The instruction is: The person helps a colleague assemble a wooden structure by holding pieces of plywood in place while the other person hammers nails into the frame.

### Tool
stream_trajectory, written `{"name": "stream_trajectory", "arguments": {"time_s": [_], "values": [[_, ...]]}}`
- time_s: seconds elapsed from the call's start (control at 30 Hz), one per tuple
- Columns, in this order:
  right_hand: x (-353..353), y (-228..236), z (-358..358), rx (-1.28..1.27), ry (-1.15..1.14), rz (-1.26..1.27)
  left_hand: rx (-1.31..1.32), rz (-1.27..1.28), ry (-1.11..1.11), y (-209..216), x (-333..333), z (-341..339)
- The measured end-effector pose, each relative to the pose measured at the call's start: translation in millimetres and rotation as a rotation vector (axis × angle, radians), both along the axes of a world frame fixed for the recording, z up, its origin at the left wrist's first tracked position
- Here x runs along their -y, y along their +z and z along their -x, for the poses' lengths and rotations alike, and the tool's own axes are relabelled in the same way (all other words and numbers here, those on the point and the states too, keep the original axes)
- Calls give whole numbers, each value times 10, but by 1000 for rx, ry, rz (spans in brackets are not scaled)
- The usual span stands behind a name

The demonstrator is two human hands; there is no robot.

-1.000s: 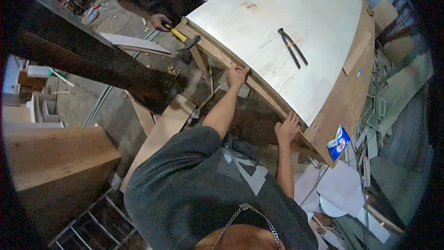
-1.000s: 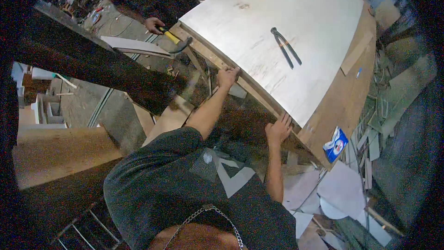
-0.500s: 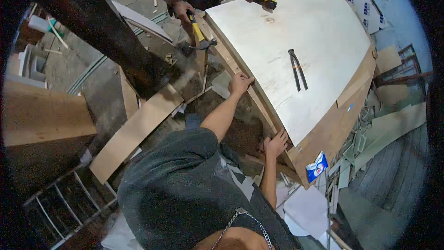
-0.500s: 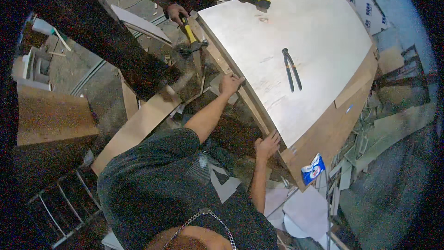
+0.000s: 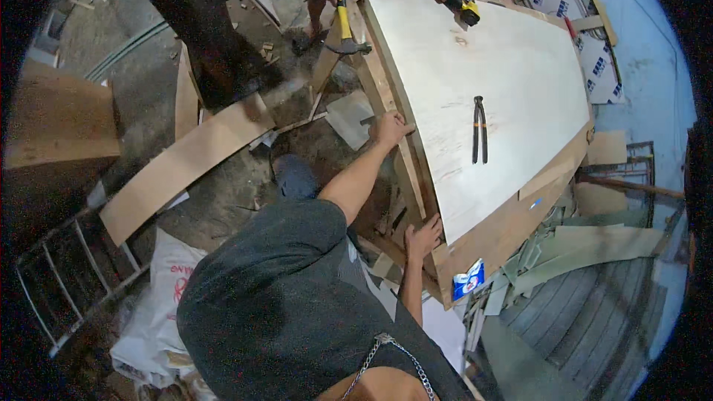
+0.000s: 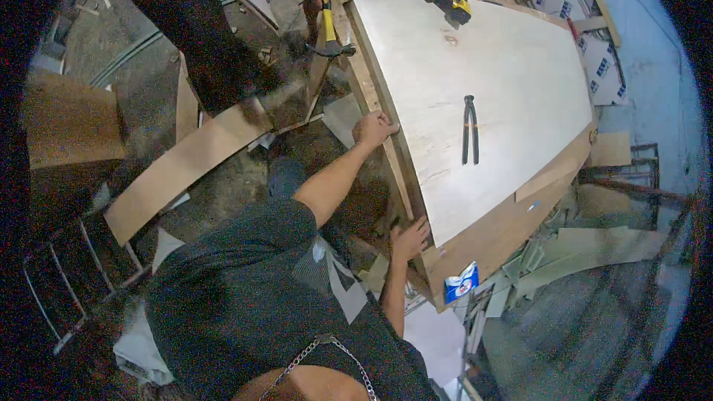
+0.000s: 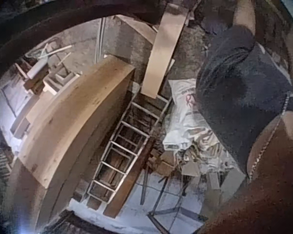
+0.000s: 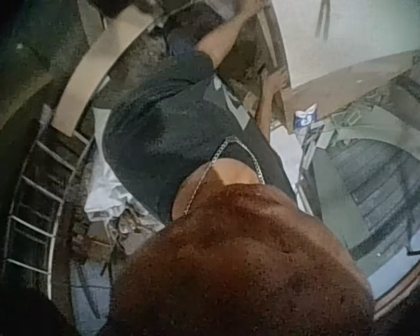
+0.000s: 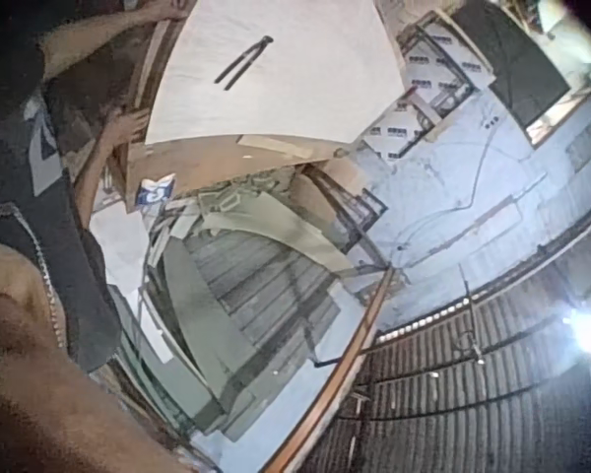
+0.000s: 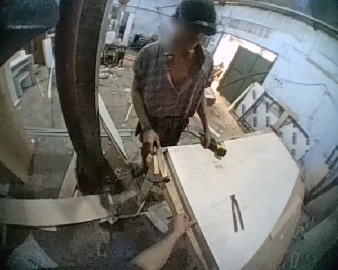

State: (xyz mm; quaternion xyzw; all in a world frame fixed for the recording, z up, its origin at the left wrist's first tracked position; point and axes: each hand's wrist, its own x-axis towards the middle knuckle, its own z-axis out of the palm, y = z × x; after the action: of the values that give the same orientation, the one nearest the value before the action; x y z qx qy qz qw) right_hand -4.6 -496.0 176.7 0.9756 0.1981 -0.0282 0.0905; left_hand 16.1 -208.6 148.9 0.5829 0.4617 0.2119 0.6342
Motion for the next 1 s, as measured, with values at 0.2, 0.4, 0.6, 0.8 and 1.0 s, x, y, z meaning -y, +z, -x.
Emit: {"name": "stream_trajectory", "arguments": {"time_s": [0.2,0.4,0.6,0.8,1.0], "values": [[68,10,-11,8,55,28,9,-26,-41,-65,36,-16],[93,-32,-22,-91,163,-60,215,3,121,-592,144,-137],[326,-83,-123,-108,136,-58,235,51,72,-484,253,-250],[264,-19,-173,-170,141,-106,238,-10,78,-562,302,-289],[241,-75,-168,-130,118,-108,219,58,2,-454,178,-244]]}}
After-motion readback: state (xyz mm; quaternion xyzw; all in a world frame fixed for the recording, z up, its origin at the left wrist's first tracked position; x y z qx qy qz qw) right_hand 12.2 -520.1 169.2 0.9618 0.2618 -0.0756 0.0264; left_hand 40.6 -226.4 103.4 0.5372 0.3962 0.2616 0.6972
